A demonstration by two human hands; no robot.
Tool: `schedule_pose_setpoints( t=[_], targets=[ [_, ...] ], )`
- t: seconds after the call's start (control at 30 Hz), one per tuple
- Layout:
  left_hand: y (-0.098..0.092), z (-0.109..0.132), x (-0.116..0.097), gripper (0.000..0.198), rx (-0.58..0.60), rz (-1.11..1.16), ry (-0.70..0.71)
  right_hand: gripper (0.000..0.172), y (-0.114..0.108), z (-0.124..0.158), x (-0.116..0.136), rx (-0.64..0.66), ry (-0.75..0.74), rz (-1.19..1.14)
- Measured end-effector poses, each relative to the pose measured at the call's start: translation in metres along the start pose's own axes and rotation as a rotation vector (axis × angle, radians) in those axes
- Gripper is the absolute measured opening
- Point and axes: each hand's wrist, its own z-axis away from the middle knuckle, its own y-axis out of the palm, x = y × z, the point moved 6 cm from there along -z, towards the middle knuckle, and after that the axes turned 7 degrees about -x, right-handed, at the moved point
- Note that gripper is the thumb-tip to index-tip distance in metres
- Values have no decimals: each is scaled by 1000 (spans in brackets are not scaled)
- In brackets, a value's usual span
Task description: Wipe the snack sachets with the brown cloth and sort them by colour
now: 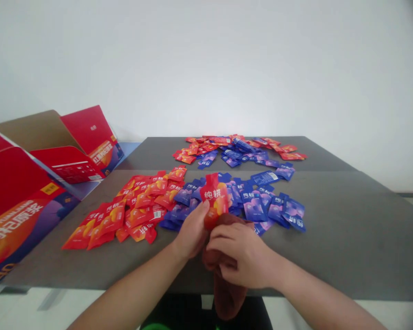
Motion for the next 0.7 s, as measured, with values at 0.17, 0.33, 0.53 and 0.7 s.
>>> schedule_pose_setpoints(
  t=[0.17,0.33,0.53,0.7],
  targets=[
    [-11,-7,-31,30,-199,79,176,36,-28,11,-19,-111,161,-382],
    [-15,-4,-10,27,-227,-43,127,32,-51,32,-69,-802,608,-309],
    [-6,6,1,31,-87,-392,304,39,-9,10,-55,-407,447,-644],
    [-25,6,-23,26,-294,-432,427,31,-15,18,-42,-55,289,-496]
  ],
)
